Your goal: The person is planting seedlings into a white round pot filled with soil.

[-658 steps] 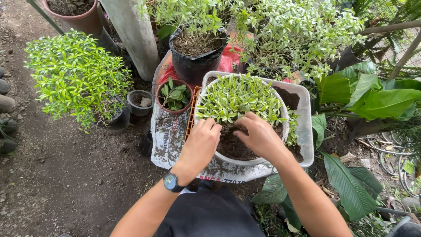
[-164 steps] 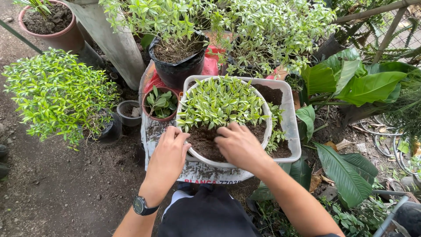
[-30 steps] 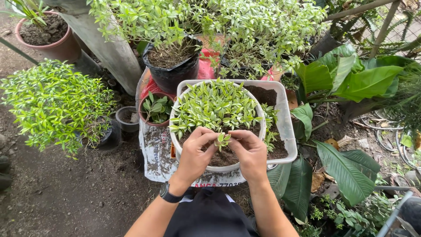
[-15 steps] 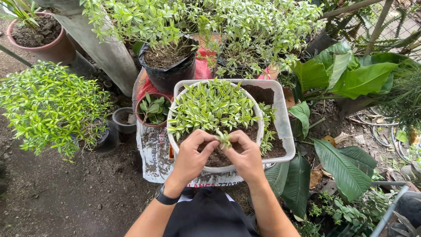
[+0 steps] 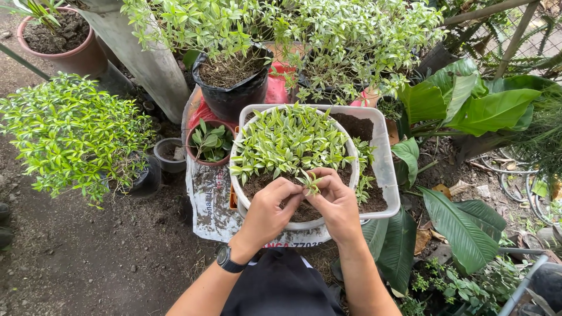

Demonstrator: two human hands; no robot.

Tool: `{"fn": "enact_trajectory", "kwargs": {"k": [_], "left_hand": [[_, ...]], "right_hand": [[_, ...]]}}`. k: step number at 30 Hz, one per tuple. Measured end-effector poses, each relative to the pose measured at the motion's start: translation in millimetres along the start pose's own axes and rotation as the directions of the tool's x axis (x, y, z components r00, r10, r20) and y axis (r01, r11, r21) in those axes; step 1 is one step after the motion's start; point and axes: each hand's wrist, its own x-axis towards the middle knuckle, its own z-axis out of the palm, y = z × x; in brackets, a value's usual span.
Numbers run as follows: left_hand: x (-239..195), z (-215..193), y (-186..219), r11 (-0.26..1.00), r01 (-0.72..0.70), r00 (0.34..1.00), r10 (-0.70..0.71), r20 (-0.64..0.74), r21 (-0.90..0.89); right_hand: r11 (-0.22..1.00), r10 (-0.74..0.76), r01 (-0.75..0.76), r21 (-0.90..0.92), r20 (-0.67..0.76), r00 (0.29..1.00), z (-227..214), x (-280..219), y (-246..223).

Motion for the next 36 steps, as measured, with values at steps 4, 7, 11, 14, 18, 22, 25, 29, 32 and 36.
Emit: {"fn": "enact_trajectory", "kwargs": {"k": [4, 7, 11, 14, 18, 22, 25, 29, 32, 36], "left_hand": [[-1, 1, -2, 0.997, -0.073, 0.997, 0.073, -0.029, 0.016], [-2, 1, -5, 0.994, -0.094, 0.995, 0.096, -0.036, 0.046], [-3, -1, -4, 0.994, -0.097, 0.995, 0.097, 0.001, 0.058], [-5, -5, -4, 0.995, -0.102, 0.995, 0.101, 0.022, 0.019], [-6, -12, -16, 0.998, -0.035, 0.992, 0.04, 0.116, -0.045], [2, -15, -24, 0.987, 0.123, 0.972, -0.099, 0.213, -0.102], [8, -15, -25, 0.976, 0.173, 0.952, -0.131, 0.277, -0.13], [10, -12, -31, 0.947, 0.219, 0.934, -0.133, 0.333, -0.236], [9, -9, -38, 0.92, 0.256, 0.921, -0.139, 0.364, -0.296], [11, -9, -25, 0.945, 0.251, 0.942, -0.189, 0.277, -0.21]], "right_hand": [[1.0, 0.016, -0.016, -0.023, 0.011, 1.0, 1, 1, -2], [0.997, -0.025, 0.029, -0.072, 0.055, 0.998, 2, 0, -2], [0.999, 0.023, -0.022, -0.028, 0.033, 0.999, -3, 2, 4], [0.999, 0.049, -0.049, -0.021, 0.034, 0.998, 1, 7, -4], [0.994, 0.061, -0.052, -0.091, 0.093, 0.994, 7, 10, -16], [0.981, 0.077, -0.041, -0.188, 0.191, 0.979, 5, 9, -13], [0.974, 0.052, -0.003, -0.227, 0.211, 0.976, 6, 8, -12], [0.962, 0.022, 0.033, -0.27, 0.197, 0.98, 2, 0, -7], [0.958, 0.016, 0.034, -0.284, 0.174, 0.985, -5, -6, 0], [0.956, -0.044, 0.087, -0.278, 0.158, 0.986, 4, -7, -9]]}}
